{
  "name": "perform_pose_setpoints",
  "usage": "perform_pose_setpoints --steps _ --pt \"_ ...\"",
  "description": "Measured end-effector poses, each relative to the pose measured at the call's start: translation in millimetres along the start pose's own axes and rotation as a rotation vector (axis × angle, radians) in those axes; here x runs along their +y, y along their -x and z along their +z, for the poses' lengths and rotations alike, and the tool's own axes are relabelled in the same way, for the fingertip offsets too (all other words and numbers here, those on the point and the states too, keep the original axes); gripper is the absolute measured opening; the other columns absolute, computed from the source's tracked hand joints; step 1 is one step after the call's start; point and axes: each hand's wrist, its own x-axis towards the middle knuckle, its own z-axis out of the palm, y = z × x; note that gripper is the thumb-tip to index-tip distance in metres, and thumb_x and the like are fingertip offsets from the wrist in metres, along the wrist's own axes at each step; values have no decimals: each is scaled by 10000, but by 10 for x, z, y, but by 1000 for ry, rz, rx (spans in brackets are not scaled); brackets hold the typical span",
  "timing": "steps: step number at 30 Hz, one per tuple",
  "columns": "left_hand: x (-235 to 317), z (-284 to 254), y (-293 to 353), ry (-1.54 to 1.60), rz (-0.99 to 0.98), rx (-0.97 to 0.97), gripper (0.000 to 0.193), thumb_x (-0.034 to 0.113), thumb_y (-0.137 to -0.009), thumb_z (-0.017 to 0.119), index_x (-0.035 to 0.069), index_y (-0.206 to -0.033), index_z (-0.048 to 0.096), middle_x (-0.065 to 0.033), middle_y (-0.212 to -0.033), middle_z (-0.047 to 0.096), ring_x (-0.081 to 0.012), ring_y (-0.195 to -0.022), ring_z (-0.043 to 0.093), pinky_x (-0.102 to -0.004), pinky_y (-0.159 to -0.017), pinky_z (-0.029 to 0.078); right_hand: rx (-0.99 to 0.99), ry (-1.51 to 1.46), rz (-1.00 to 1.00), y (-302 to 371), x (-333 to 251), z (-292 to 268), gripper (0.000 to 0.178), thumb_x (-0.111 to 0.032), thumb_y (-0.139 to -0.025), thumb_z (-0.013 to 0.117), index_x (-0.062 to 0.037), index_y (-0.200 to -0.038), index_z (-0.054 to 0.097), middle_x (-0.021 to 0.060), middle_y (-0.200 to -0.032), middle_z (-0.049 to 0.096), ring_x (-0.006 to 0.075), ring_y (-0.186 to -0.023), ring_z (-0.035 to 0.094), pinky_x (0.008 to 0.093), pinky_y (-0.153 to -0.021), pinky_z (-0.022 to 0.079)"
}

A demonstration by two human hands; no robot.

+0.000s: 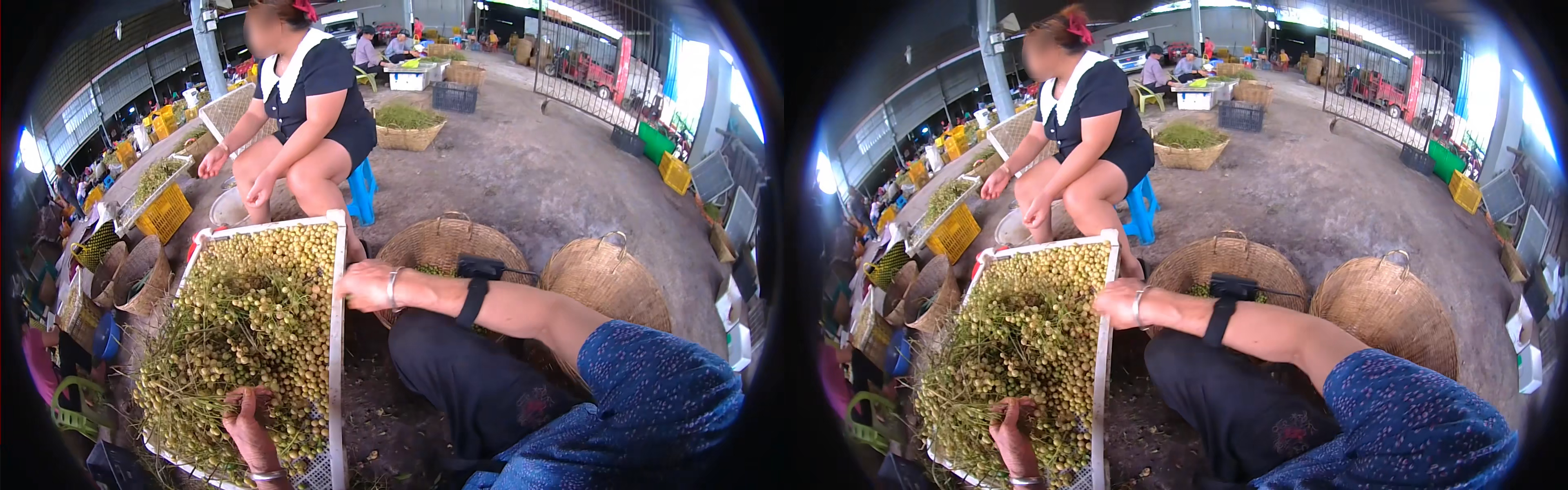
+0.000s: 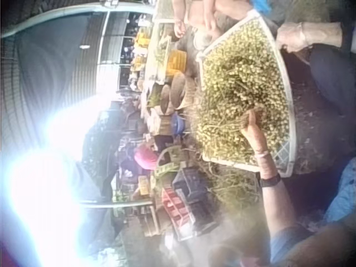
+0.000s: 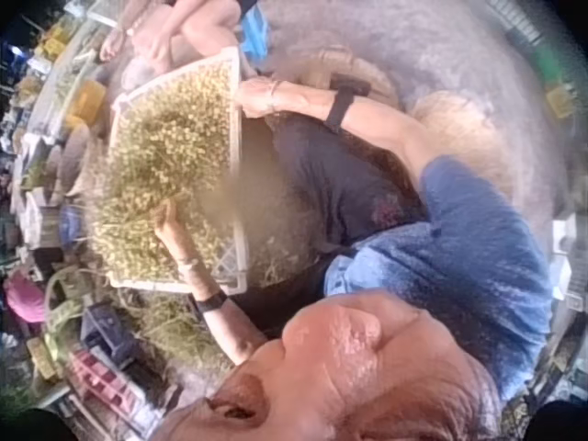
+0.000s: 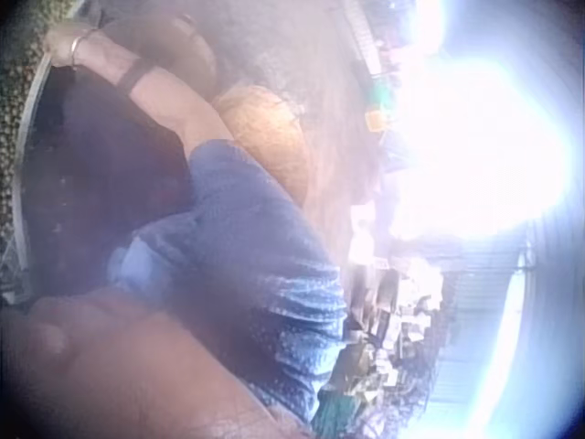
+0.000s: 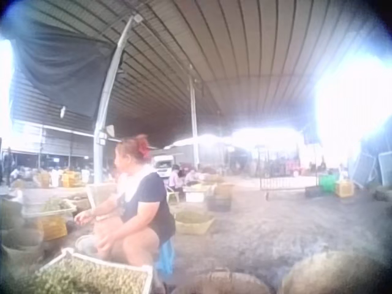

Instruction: Sorting small green fruits from their branches into a basket.

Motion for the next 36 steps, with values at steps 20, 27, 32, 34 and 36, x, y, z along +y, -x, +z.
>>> perform_pose_setpoints --steps 20,27,32,34,36 --pt "-143 -309 -109 -154 -25 270 223 206 -885 567 -11 -879 617 -81 -776 645 -143 -689 604 -269 -645 478 68 -574 -339 -902 -1668 1090 51 11 -731 558 5 -772 589 179 -703 608 315 -671 617 402 -608 477" --pt "-256 -251 -215 -171 23 310 260 229 -881 568 -18 -860 647 -86 -773 653 -152 -654 600 -273 -616 482 76 -265 -185 -891 -1666 1219 67 -38 -768 558 -9 -803 607 137 -690 623 253 -632 619 362 -551 500" --pt "59 -427 -82 -150 -21 289 182 185 -882 559 15 -885 625 -54 -774 644 -138 -716 604 -264 -625 468 133 -338 -151 -998 -1547 1377 212 -194 -877 491 -206 -783 681 34 -600 576 181 -522 548 360 -446 443" --pt "110 -554 -124 -4 -31 251 133 147 -876 567 29 -904 622 -64 -847 651 -160 -769 613 -274 -640 475 -123 -1136 -101 -1137 -1339 1383 143 -181 -847 517 -94 -876 628 38 -611 565 179 -522 558 350 -434 445" --pt "-9 -583 -193 56 -119 122 152 137 -871 556 16 -931 625 -76 -919 659 -154 -793 619 -248 -628 457 -238 -1648 168 -1032 -1276 1158 163 -153 -835 564 -27 -933 598 41 -660 582 137 -531 562 276 -440 461"
